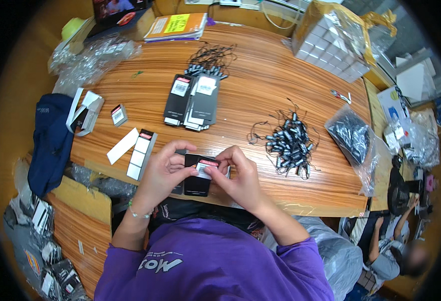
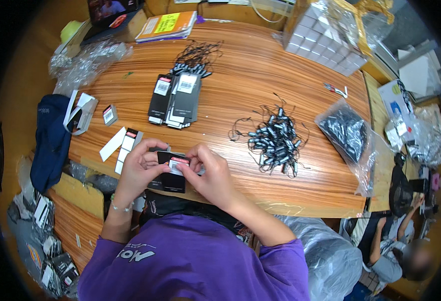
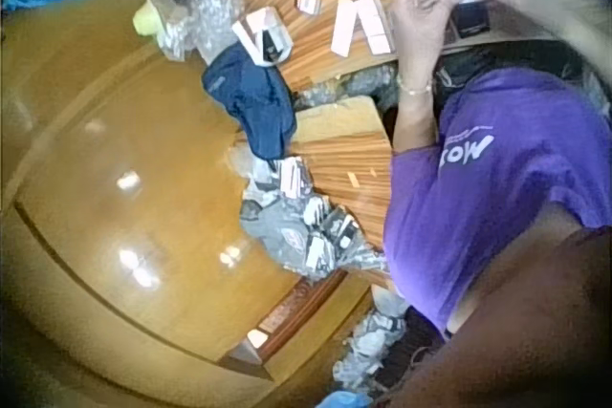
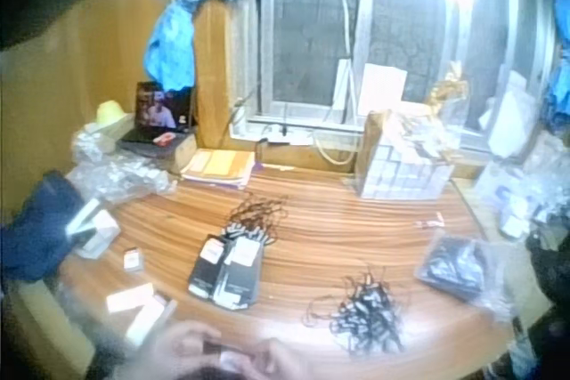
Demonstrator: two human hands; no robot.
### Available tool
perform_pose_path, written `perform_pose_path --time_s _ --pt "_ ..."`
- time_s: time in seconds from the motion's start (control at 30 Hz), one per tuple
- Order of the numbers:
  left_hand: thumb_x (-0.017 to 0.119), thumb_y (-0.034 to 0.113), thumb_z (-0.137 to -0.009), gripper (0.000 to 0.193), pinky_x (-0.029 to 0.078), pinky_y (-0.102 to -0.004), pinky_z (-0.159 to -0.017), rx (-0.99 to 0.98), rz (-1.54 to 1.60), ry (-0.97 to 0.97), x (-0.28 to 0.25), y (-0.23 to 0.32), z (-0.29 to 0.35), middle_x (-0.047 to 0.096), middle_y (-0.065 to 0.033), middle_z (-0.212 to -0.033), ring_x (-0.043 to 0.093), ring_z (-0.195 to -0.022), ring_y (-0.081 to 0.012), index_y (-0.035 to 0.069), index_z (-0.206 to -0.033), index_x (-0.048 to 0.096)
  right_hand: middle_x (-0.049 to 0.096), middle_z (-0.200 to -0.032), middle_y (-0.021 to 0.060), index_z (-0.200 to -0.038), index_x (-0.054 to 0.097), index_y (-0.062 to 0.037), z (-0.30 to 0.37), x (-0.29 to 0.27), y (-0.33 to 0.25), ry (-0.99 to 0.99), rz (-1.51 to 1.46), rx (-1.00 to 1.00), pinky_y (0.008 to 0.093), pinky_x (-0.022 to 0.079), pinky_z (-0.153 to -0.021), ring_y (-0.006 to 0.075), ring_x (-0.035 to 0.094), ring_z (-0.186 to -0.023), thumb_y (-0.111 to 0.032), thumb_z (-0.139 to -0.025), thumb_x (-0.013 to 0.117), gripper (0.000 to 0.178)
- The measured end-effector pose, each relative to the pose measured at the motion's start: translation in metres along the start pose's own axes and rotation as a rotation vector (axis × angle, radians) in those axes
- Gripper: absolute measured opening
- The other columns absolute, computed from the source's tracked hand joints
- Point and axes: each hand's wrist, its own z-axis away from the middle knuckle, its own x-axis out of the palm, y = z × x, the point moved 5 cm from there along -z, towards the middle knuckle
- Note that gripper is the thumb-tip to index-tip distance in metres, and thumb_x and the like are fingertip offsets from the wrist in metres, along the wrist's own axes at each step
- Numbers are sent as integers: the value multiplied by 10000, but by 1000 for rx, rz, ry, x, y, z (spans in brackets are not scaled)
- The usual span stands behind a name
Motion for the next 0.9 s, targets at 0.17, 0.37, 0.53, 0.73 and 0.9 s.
perform_pose_path --time_s 0.17,0.37,0.53,0.73,0.9 --pt "624 -90 -762 415 492 -220 -756 98 97 27 19 -12 -13 631 -100 -940 615 -869 -130 -19 -1144 476 519 -612 19 -1028 511 -10 -5 -23 10 69 55 85 235 417 -532 77 493 -572 -101 -734 726 375" --pt "572 -69 -812 341 482 -224 -770 106 168 5 32 -8 -13 621 -94 -950 599 -878 -116 -32 -1143 497 626 -704 122 -820 643 -13 -56 -179 49 331 709 225 303 456 -590 219 592 -623 -101 -807 595 101" --pt "549 -64 -828 346 470 -227 -784 130 99 -70 42 -9 -17 610 -93 -931 587 -879 -111 -30 -1159 452 631 -690 131 -741 639 -41 -67 -196 98 107 980 447 372 464 -604 269 621 -665 -300 -717 692 265" --pt "532 -65 -838 302 467 -231 -790 170 160 -69 42 -7 -20 599 -89 -921 579 -882 -107 -21 -1121 434 575 -569 71 -728 620 -4 -69 -205 98 219 717 334 287 423 -529 139 539 -538 -140 -736 676 147" --pt "525 -61 -844 314 459 -233 -812 180 182 -96 43 -4 -24 599 -94 -944 574 -913 -111 -17 -1137 421 606 -672 48 -860 618 21 -67 -213 83 274 586 282 241 440 -581 99 549 -613 -53 -766 618 120"
